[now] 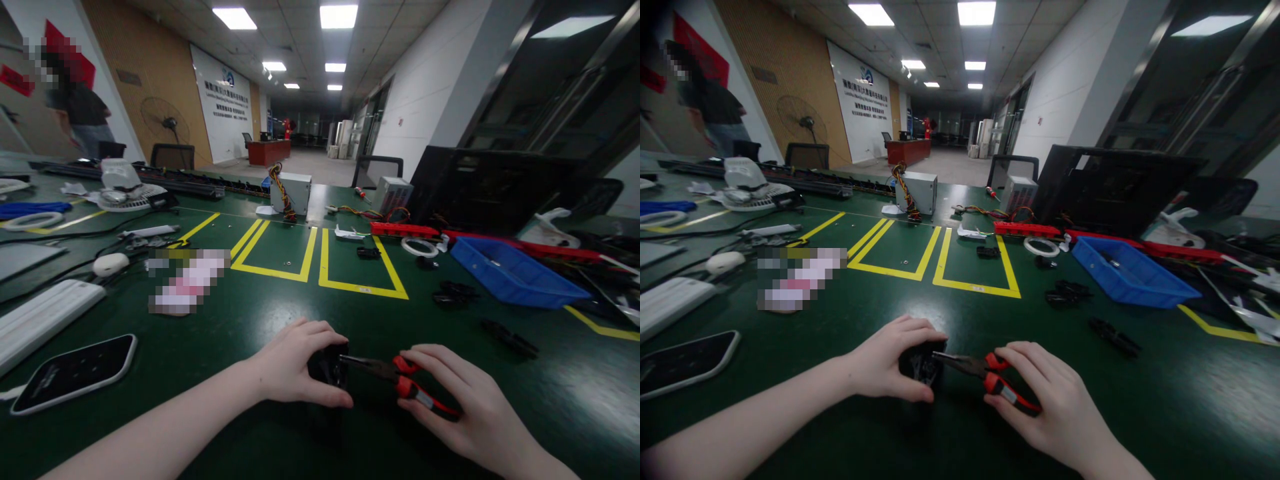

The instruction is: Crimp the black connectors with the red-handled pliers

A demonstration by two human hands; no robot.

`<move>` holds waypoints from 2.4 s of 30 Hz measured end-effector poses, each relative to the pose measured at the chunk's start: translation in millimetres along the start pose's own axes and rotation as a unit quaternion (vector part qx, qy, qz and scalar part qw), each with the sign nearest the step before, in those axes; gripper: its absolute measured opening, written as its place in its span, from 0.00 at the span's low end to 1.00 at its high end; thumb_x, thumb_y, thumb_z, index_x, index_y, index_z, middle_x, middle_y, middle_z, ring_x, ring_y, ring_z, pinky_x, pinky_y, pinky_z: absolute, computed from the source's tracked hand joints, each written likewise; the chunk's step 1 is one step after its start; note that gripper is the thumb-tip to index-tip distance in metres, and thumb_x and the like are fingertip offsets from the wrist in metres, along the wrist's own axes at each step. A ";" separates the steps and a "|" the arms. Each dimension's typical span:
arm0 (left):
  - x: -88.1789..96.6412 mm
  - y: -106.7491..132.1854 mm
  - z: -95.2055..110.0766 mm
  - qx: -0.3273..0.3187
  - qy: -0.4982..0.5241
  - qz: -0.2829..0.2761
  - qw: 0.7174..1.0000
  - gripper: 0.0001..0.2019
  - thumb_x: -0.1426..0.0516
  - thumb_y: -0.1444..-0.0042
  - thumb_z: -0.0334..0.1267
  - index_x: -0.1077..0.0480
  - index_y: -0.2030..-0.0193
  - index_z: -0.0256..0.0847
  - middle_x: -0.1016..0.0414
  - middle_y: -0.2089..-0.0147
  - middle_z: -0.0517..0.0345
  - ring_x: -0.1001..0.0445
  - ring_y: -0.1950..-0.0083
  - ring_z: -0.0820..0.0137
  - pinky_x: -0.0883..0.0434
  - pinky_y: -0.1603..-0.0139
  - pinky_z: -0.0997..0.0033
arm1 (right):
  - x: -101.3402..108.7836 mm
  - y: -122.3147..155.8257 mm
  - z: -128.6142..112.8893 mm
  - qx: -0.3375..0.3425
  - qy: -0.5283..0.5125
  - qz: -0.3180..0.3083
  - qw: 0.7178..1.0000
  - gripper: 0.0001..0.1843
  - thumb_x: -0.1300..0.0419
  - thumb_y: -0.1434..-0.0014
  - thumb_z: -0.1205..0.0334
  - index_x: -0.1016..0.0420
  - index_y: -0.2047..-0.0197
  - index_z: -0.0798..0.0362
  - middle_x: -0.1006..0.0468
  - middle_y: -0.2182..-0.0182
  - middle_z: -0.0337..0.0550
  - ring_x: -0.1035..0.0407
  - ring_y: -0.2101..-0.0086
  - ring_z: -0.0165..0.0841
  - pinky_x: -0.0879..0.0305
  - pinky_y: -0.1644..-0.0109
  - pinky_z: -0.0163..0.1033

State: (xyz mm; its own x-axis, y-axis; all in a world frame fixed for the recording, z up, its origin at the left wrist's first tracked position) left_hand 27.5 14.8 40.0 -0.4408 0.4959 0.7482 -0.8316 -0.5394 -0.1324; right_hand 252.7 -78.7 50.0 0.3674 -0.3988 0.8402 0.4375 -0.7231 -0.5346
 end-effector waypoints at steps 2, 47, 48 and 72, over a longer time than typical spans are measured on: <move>-0.1 0.0 0.2 -0.002 0.000 -0.001 1.000 0.36 0.36 0.51 0.61 0.32 0.40 0.44 0.27 0.45 0.52 0.30 0.48 0.56 0.33 0.45 0.56 | -0.6 0.1 0.2 0.001 0.001 -0.002 1.000 0.24 0.37 0.41 0.54 0.33 0.43 0.50 0.23 0.54 0.50 0.24 0.58 0.37 0.25 0.58 0.39; 7.4 4.8 8.5 0.074 0.036 0.056 0.995 0.36 0.31 0.52 0.48 0.40 0.39 0.43 0.29 0.42 0.47 0.28 0.45 0.54 0.28 0.48 0.51 | -25.3 -36.9 38.0 -0.178 0.098 -0.110 0.973 0.22 0.39 0.44 0.39 0.28 0.61 0.51 0.24 0.65 0.45 0.29 0.65 0.40 0.33 0.64 0.44; 7.1 4.1 9.2 0.070 0.027 0.054 0.996 0.36 0.31 0.52 0.48 0.40 0.39 0.43 0.29 0.42 0.48 0.28 0.45 0.54 0.28 0.47 0.51 | -26.9 -36.2 40.2 -0.176 0.093 -0.116 0.973 0.22 0.39 0.43 0.39 0.27 0.61 0.51 0.24 0.64 0.46 0.29 0.64 0.40 0.33 0.63 0.45; -9.9 7.0 -1.0 0.024 -0.055 0.036 0.998 0.58 0.31 0.54 0.54 0.64 0.25 0.46 0.31 0.37 0.44 0.28 0.43 0.51 0.34 0.40 0.49 | -59.6 -84.6 -39.6 -0.164 -0.145 -0.120 0.968 0.07 0.41 0.44 0.72 0.28 0.69 0.51 0.27 0.65 0.40 0.32 0.62 0.36 0.37 0.59 0.43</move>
State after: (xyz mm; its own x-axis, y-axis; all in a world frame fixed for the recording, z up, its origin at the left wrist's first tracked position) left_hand 25.7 6.8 30.9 -0.4573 0.3779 0.8050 -0.7802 -0.6049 -0.1592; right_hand 161.2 -16.1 48.8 0.5235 -0.0568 0.8501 0.2726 -0.9341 -0.2303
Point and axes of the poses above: each hand's wrist, its own y-axis away from the middle knuckle, its own x-axis out of the back of the hand, z = x × y, the point moved 5 cm from there along -y, towards the middle knuckle
